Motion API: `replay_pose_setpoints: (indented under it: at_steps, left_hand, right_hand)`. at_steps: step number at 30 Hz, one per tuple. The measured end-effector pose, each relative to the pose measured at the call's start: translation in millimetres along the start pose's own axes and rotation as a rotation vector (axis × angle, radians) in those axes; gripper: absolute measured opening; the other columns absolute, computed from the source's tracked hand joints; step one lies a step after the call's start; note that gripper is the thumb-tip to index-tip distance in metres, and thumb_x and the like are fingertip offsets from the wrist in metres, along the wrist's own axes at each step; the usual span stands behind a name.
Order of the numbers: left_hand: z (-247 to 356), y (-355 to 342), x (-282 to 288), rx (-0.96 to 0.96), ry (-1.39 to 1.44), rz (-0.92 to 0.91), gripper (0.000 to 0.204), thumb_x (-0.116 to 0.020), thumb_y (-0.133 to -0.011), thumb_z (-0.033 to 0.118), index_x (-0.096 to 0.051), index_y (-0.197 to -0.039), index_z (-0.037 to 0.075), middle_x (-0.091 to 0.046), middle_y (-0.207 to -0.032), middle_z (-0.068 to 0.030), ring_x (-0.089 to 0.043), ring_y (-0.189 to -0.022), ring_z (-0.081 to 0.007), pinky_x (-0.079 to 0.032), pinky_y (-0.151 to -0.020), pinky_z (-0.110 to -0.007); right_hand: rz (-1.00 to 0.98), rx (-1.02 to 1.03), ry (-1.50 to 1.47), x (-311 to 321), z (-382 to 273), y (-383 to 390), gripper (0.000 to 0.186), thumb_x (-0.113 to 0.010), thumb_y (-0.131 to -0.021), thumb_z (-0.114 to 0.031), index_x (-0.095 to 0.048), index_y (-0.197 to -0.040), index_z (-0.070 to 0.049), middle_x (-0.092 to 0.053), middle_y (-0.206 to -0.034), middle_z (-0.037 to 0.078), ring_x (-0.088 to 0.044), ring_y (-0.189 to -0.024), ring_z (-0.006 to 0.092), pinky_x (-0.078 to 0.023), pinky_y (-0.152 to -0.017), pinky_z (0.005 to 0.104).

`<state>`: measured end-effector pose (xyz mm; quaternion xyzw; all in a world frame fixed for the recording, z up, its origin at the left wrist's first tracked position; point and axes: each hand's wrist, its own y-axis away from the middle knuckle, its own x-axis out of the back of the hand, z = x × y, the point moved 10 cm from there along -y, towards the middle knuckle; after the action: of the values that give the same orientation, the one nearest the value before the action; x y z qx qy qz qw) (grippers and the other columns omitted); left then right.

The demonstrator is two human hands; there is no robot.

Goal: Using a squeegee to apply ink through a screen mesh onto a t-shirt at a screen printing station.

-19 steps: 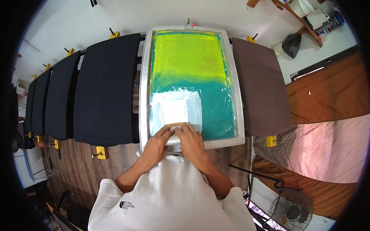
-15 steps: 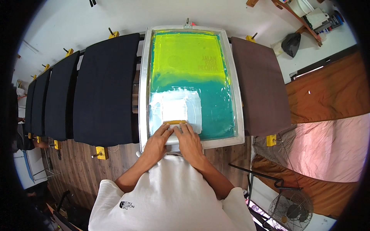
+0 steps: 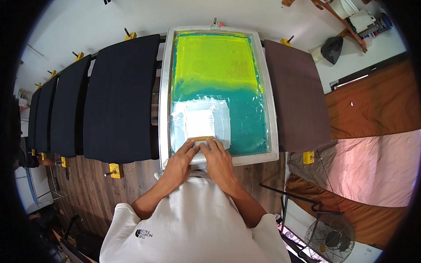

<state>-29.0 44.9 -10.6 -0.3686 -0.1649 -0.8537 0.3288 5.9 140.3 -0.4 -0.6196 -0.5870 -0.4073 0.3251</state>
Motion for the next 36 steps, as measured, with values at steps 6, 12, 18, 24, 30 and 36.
replay_pose_setpoints:
  at_steps: [6, 12, 18, 24, 30, 36]
  left_hand:
    - [-8, 3, -7, 0.045, 0.054, -0.059, 0.069, -0.058, -0.068, -0.02, -0.055, -0.135, -0.001, -0.051, -0.143, -0.0254, -0.051, -0.131, -0.0411, -0.05, -0.105, -0.043]
    - [-2, 1, -4, -0.028, 0.01, 0.042, 0.069, -0.059, -0.068, -0.019, -0.055, -0.134, -0.001, -0.05, -0.142, -0.026, -0.052, -0.129, -0.0421, -0.051, -0.104, -0.043]
    - [1, 8, -5, 0.023, 0.054, -0.052, 0.07, -0.059, -0.068, -0.019, -0.054, -0.135, -0.001, -0.051, -0.143, -0.025, -0.051, -0.13, -0.0417, -0.05, -0.105, -0.043]
    - [-1, 11, -10, 0.02, 0.021, -0.053, 0.071, -0.057, -0.067, -0.02, -0.054, -0.135, 0.0, -0.05, -0.143, -0.0251, -0.05, -0.132, -0.0412, -0.05, -0.104, -0.043]
    - [5, 10, -4, -0.012, 0.029, 0.006, 0.071, -0.057, -0.066, -0.021, -0.056, -0.134, -0.001, -0.051, -0.142, -0.0246, -0.05, -0.132, -0.0401, -0.051, -0.103, -0.042]
    - [3, 16, -9, 0.052, 0.079, -0.08, 0.07, -0.056, -0.067, -0.02, -0.055, -0.134, -0.001, -0.052, -0.142, -0.024, -0.051, -0.131, -0.041, -0.049, -0.106, -0.042]
  right_hand:
    - [-0.047, 0.024, -0.009, -11, 3, 1, 0.042, -0.057, -0.079, 0.007, -0.065, -0.12, 0.002, -0.06, -0.129, 0.021, -0.055, -0.124, 0.0375, -0.054, -0.092, 0.0442]
    - [0.091, 0.023, 0.041, -3, -1, 5, 0.04, -0.058, -0.08, 0.007, -0.066, -0.119, 0.001, -0.062, -0.127, 0.02, -0.056, -0.123, 0.0367, -0.054, -0.091, 0.0441]
    - [-0.034, -0.024, -0.032, -1, -1, 9, 0.056, -0.059, -0.068, 0.014, -0.064, -0.122, 0.001, -0.06, -0.13, 0.02, -0.055, -0.123, 0.0375, -0.048, -0.101, 0.0444]
    - [0.023, -0.025, -0.027, -9, -1, 16, 0.057, -0.06, -0.067, 0.014, -0.064, -0.123, 0.001, -0.06, -0.129, 0.02, -0.054, -0.123, 0.0375, -0.047, -0.103, 0.0441]
    - [0.07, -0.019, 0.003, -4, -2, 16, 0.058, -0.062, -0.066, 0.014, -0.065, -0.122, 0.001, -0.06, -0.129, 0.02, -0.055, -0.123, 0.0375, -0.047, -0.103, 0.0432]
    - [-0.015, -0.032, -0.036, 1, -3, 19, 0.056, -0.06, -0.067, 0.015, -0.065, -0.12, 0.002, -0.061, -0.128, 0.02, -0.055, -0.122, 0.037, -0.048, -0.102, 0.0425]
